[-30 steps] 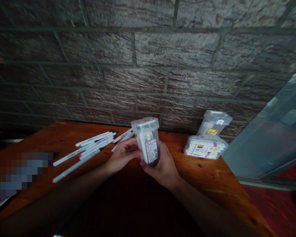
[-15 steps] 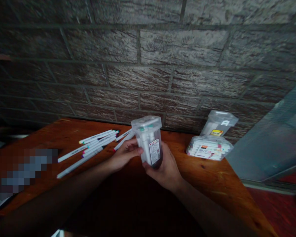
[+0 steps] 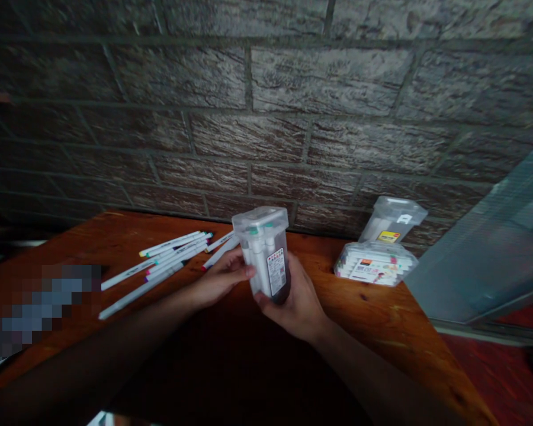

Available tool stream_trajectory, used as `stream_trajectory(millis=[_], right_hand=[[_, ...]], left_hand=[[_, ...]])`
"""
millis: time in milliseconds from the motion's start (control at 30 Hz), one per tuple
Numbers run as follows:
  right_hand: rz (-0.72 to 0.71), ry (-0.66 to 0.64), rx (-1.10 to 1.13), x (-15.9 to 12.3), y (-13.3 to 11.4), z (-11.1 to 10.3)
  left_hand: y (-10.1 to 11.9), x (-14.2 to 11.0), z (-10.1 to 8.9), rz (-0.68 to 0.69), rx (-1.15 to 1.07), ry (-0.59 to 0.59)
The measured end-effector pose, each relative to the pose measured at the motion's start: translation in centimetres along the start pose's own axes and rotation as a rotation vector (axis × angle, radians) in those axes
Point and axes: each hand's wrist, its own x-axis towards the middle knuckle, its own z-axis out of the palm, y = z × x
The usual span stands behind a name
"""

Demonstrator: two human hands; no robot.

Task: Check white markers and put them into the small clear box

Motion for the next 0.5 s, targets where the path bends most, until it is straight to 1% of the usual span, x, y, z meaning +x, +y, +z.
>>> stream_trajectory(millis=[167, 333, 500], right_hand=[[-0.009, -0.063, 0.065, 0.30, -0.58, -0.26], [0.007, -0.093, 0.122, 0.32, -0.36, -0.21], [0.033, -0.094, 0.087, 0.46, 0.08, -0.10]], left_hand=[[-0.22, -0.06, 0.19, 0.017, -0.040, 0.024], [0.18, 0.03, 0.45, 0.019, -0.030, 0.026], [0.32, 0.14, 0.63, -0.005, -0.017, 0.085]])
